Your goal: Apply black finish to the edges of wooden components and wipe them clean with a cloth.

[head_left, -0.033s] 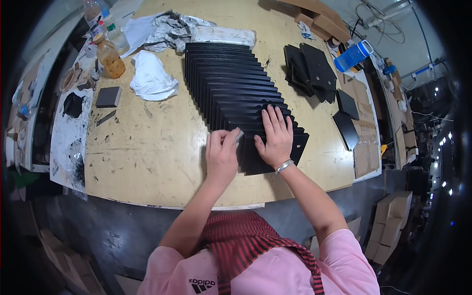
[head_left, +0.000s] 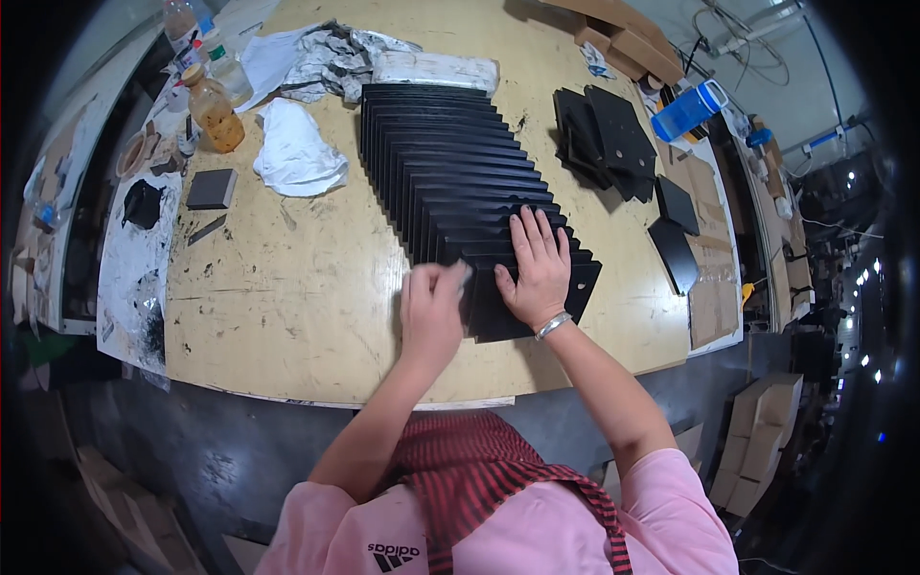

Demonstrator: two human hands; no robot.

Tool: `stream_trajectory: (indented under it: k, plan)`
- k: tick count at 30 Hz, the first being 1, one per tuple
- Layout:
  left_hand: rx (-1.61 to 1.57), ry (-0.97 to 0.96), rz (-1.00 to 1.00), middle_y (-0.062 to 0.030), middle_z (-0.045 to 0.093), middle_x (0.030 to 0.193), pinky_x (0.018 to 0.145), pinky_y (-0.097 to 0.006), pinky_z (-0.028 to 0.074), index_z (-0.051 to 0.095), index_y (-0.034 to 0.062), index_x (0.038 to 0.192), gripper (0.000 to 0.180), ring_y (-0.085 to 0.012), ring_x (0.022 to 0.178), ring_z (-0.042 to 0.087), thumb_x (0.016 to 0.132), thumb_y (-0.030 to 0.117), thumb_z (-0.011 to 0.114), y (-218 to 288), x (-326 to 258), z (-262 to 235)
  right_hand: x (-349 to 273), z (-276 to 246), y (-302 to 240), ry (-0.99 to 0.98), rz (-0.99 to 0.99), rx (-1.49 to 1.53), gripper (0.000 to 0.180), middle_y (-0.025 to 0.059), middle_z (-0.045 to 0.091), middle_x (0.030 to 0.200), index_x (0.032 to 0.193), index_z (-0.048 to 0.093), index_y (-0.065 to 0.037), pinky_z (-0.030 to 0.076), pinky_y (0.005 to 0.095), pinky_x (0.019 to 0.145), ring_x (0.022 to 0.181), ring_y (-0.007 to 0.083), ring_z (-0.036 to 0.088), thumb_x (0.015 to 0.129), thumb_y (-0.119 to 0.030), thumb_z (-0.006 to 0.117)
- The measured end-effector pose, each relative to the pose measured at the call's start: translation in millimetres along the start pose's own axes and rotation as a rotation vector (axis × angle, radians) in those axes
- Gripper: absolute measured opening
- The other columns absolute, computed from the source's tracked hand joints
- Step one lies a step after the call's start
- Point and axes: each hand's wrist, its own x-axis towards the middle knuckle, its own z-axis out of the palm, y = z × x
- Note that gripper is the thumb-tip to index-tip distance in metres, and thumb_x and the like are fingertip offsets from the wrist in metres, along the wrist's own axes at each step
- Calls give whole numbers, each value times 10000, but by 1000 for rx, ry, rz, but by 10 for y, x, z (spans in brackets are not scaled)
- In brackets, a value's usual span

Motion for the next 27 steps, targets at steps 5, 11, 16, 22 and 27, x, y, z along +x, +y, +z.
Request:
stream_trajectory:
  k: [5,11,16,22,27]
  plan:
    - [-2,-45,-13,-143,540,977,788,-402,459,648,47,1143,365,-322,902,544,795,-52,599,-116,-393,9,-9,-6,7,-13,16,-34,655,155,494,1432,1370,512,-48,302,535,1091,1345,342,438,885,-487,520]
    - [-21,-50,10,-144,544,967,792,-401,454,652,44,1130,346,-322,900,549,795,-33,609,-26,-373,109,-28,-17,-1,-21,6,-18,663,159,485,1438,1380,504,-49,297,533,1096,1352,341,431,873,-476,533]
    - [-55,4,5,-160,538,977,816,-396,458,621,31,1110,314,-344,901,540,801,-17,604,30,-171,64,-32,15,-8,-10,5,-25,661,161,486,1439,1381,505,-52,307,521,1092,1360,342,422,869,-467,542]
    - [-1,-165,-100,-177,552,1006,838,-413,466,599,21,1120,327,-377,968,565,795,-6,629,-24,-674,65,-22,-42,-16,-27,11,-31,647,157,495,1434,1371,516,-49,333,512,1075,1337,351,448,858,-442,563]
    - [8,113,-161,-173,559,1008,802,-393,480,591,30,1137,308,-359,916,586,830,6,612,-66,-49,18,-24,-5,-4,-11,-4,-31,642,159,485,1444,1378,510,-49,328,513,1079,1348,351,434,857,-420,568]
